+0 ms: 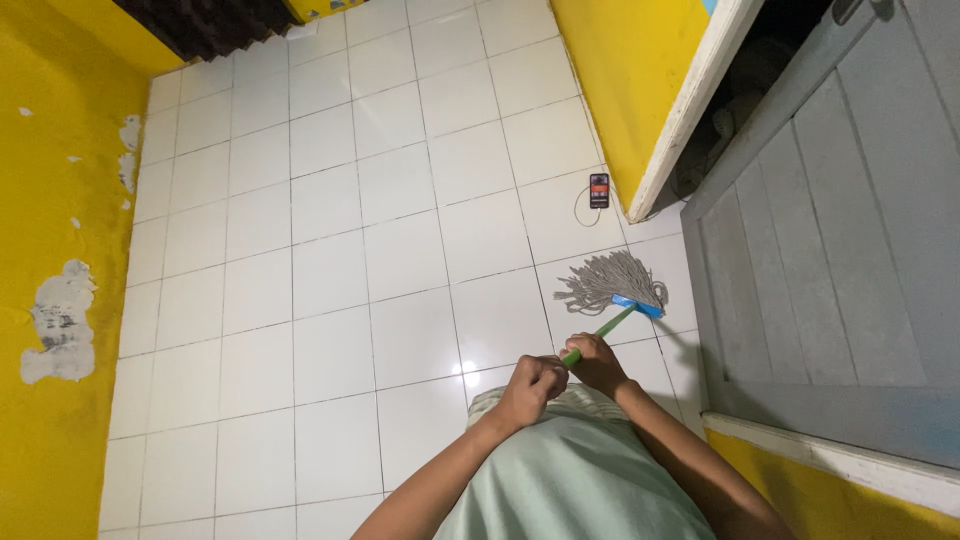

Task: The person is mopping a white tiled floor in a room with a wet mop.

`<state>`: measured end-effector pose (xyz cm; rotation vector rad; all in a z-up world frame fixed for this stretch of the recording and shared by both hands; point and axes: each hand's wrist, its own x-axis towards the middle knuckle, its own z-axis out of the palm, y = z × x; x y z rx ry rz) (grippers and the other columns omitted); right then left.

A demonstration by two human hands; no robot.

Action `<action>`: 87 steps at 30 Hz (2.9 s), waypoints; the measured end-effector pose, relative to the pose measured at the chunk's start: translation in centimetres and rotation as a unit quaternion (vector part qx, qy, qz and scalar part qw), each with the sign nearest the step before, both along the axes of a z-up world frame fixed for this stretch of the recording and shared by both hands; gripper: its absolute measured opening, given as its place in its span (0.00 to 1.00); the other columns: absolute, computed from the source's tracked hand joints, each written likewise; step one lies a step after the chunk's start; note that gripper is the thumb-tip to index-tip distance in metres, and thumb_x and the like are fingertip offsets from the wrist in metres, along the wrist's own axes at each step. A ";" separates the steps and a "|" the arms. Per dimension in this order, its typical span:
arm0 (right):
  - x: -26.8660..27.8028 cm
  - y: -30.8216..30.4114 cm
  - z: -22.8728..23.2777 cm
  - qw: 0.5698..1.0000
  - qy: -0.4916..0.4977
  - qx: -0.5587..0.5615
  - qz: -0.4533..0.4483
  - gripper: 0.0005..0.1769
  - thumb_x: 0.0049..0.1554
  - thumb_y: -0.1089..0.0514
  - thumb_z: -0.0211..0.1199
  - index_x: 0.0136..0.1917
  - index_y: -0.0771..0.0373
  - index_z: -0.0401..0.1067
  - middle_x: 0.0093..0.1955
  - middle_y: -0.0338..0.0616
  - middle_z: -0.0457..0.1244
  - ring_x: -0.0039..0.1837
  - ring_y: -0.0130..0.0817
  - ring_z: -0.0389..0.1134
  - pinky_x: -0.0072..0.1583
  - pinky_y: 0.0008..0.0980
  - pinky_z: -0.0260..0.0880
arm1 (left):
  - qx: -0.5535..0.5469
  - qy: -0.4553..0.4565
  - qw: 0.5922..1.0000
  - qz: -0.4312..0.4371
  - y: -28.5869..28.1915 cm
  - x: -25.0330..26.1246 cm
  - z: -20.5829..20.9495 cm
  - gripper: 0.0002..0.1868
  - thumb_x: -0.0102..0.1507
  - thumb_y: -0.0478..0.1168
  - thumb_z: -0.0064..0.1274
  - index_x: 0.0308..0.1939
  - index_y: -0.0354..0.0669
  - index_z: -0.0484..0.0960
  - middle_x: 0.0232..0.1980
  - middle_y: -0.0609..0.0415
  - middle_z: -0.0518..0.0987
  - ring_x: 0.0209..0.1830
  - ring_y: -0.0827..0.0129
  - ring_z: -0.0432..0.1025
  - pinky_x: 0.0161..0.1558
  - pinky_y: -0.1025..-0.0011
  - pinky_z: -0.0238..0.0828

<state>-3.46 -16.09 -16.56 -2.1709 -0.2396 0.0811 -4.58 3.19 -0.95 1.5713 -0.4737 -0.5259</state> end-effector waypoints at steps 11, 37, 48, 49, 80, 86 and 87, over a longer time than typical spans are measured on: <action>0.9 0.5 -0.2 1.000 -0.014 -0.006 0.014 0.19 0.54 0.58 0.59 0.27 0.66 0.58 0.30 0.51 0.58 0.39 0.49 0.62 0.45 0.47 0.63 | -0.043 0.014 0.998 0.032 0.4 0.4 -0.2 0.19 0.62 0.38 0.42 0.18 0.29 0.65 0.22 0.47 0.69 0.25 0.63 0.62 0.34 0.66 0.63; -1.0 -6.1 -2.4 0.928 -0.113 0.340 -0.099 0.07 0.63 0.65 0.61 0.49 0.64 0.63 0.42 0.43 0.57 0.43 0.34 0.60 0.51 0.36 0.69 | -0.006 -0.165 0.986 0.013 -10.9 1.4 0.5 0.15 0.66 0.38 0.55 0.24 0.38 0.74 0.24 0.46 0.74 0.23 0.54 0.71 0.31 0.62 0.69; -2.5 -4.3 0.5 0.976 -0.181 0.099 -0.068 0.17 0.57 0.72 0.65 0.50 0.64 0.57 0.37 0.45 0.55 0.40 0.41 0.57 0.43 0.40 0.60 | -0.016 -0.176 0.984 -0.015 -8.0 -1.1 -2.5 0.17 0.66 0.37 0.48 0.23 0.37 0.66 0.24 0.43 0.69 0.24 0.48 0.66 0.33 0.56 0.64; -2.7 -3.9 0.6 0.976 -0.180 0.101 -0.063 0.17 0.57 0.72 0.65 0.50 0.64 0.57 0.37 0.45 0.55 0.40 0.41 0.57 0.43 0.40 0.60 | -0.014 -0.176 0.984 -0.010 -7.4 -1.3 -2.0 0.17 0.66 0.37 0.48 0.23 0.37 0.66 0.24 0.43 0.69 0.24 0.48 0.66 0.33 0.56 0.64; -7.7 36.0 2.3 0.904 0.069 0.159 0.392 0.13 0.53 0.65 0.65 0.42 0.62 0.60 0.40 0.41 0.58 0.45 0.36 0.62 0.53 0.42 0.60 | 0.175 -0.223 0.866 0.413 22.3 -16.2 3.2 0.11 0.63 0.32 0.49 0.25 0.34 0.77 0.25 0.42 0.75 0.26 0.47 0.71 0.35 0.55 0.67; -10.4 34.9 2.0 0.912 0.063 -0.001 0.405 0.12 0.51 0.65 0.63 0.31 0.59 0.61 0.37 0.39 0.58 0.47 0.33 0.63 0.58 0.41 0.52 | 0.142 -0.279 0.871 0.378 23.2 -19.3 2.9 0.12 0.62 0.29 0.49 0.22 0.35 0.71 0.22 0.44 0.71 0.22 0.50 0.67 0.31 0.56 0.63; -10.7 34.2 1.4 0.907 0.095 -0.031 0.409 0.12 0.52 0.64 0.61 0.31 0.58 0.61 0.37 0.38 0.57 0.47 0.33 0.62 0.58 0.38 0.53 | 0.124 -0.296 0.874 0.366 23.0 -19.5 3.4 0.11 0.62 0.29 0.48 0.23 0.35 0.71 0.23 0.44 0.71 0.23 0.50 0.67 0.31 0.56 0.63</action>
